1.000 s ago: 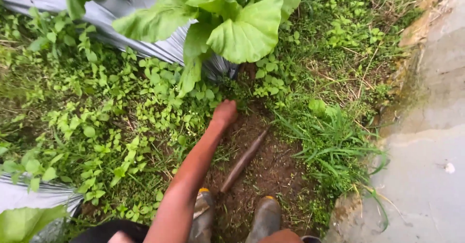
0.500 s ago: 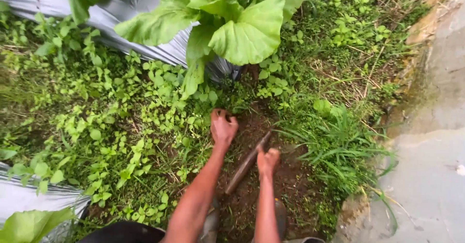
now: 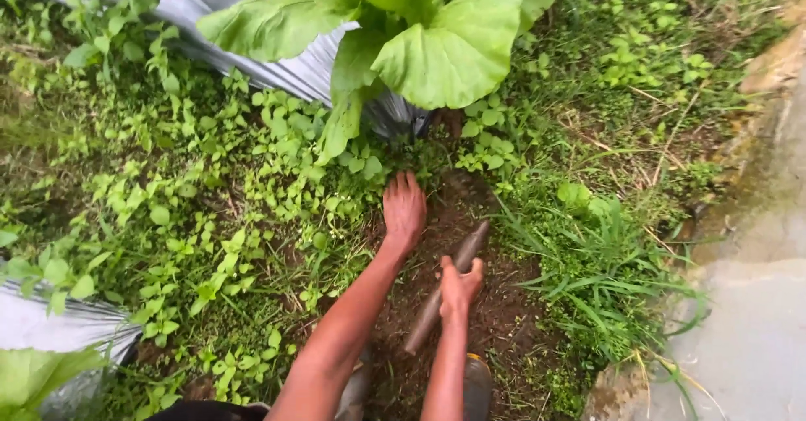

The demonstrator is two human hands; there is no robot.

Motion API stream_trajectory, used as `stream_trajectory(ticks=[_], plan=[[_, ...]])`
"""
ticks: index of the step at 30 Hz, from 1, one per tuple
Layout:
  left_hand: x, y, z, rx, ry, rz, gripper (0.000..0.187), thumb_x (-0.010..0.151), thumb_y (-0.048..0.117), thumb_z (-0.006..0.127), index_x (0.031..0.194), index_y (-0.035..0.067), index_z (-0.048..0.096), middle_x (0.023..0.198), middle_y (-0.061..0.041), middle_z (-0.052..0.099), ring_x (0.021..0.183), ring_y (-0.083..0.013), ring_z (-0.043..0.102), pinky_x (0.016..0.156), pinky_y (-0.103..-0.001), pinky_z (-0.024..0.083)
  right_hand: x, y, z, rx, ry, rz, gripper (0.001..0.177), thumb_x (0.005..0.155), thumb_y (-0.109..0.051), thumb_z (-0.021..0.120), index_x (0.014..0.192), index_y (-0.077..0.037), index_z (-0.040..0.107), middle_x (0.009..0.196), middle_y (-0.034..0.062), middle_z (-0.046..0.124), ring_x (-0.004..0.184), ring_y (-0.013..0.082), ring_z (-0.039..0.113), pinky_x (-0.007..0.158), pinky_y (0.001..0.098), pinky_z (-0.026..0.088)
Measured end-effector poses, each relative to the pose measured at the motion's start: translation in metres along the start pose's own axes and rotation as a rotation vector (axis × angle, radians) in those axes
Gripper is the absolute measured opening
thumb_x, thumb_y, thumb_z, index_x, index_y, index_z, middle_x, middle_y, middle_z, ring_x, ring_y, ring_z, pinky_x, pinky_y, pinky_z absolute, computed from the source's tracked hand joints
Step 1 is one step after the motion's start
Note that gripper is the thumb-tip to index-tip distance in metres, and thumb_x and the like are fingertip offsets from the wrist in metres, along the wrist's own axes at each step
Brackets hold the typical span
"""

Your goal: The person uses a hoe to loosen soil and remove weeds from a garden bed. They repeatedly strike the ground near a large leafy plant and pull out the uprooted weeds by hand, clearing the area along a concrete wall.

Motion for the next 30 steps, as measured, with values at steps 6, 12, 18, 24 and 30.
stream_trajectory(ticks=[6, 12, 18, 24, 30], plan=[[-0.011, -0.02, 0.013, -0.527, -0.181, -0.238, 0.027, 0.097, 0.009, 0.058, 0.122, 0.004, 0.066, 0.1, -0.022, 0.075, 0.091, -0.0426, 0.076, 0.076, -0.055, 0.063, -0.052, -0.086, -0.002, 0.494, -0.198, -0.07, 0.04, 0.087, -0.019, 0.067, 0.123, -0.011, 0.052, 0.081, 0.0077, 0.065, 0.052, 0.0129, 0.059, 0.045, 0.0255, 0.053], [-0.008, -0.041, 0.015, -0.742, -0.204, -0.412, 0.029, 0.094, 0.014, 0.061, 0.121, 0.013, 0.071, 0.1, -0.021, 0.078, 0.099, -0.0398, 0.076, 0.083, -0.052, 0.062, -0.057, -0.083, 0.023, 0.344, -0.311, -0.025, 0.05, 0.097, -0.044, 0.061, 0.129, -0.007, 0.054, 0.065, 0.0079, 0.06, 0.047, 0.0167, 0.06, 0.043, 0.0294, 0.052], [-0.008, -0.037, -0.014, -0.709, -0.211, -0.412, 0.031, 0.095, 0.013, 0.061, 0.124, 0.009, 0.071, 0.111, -0.023, 0.077, 0.105, -0.0408, 0.075, 0.088, -0.053, 0.06, -0.018, -0.074, 0.046, 0.249, -0.396, 0.004, 0.023, 0.083, -0.025, 0.068, 0.098, -0.007, 0.066, 0.063, 0.0107, 0.063, 0.049, 0.0191, 0.066, 0.046, 0.0352, 0.055], [-0.002, -0.011, -0.064, -0.741, -0.105, -0.301, 0.046, 0.089, 0.02, 0.065, 0.133, 0.006, 0.064, 0.124, -0.028, 0.069, 0.113, -0.0459, 0.069, 0.094, -0.057, 0.059, -0.052, -0.149, 0.006, 0.212, -0.391, -0.223, 0.026, 0.097, -0.027, 0.058, 0.11, -0.004, 0.06, 0.066, 0.001, 0.055, 0.051, 0.0106, 0.054, 0.047, 0.022, 0.045], [-0.007, -0.017, -0.017, -0.672, -0.148, -0.285, 0.031, 0.095, 0.028, 0.067, 0.116, 0.006, 0.074, 0.114, -0.022, 0.075, 0.106, -0.0438, 0.072, 0.09, -0.056, 0.06, -0.044, -0.101, 0.02, 0.318, -0.268, -0.19, 0.031, 0.099, -0.036, 0.061, 0.084, -0.009, 0.055, 0.048, 0.0079, 0.054, 0.038, 0.0168, 0.055, 0.039, 0.0276, 0.045]])
Point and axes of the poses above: each hand's wrist, its own x-axis towards the middle knuckle, its own z-axis out of the palm, y = z × x, the point moved 8 cm from there along x, towards the middle knuckle
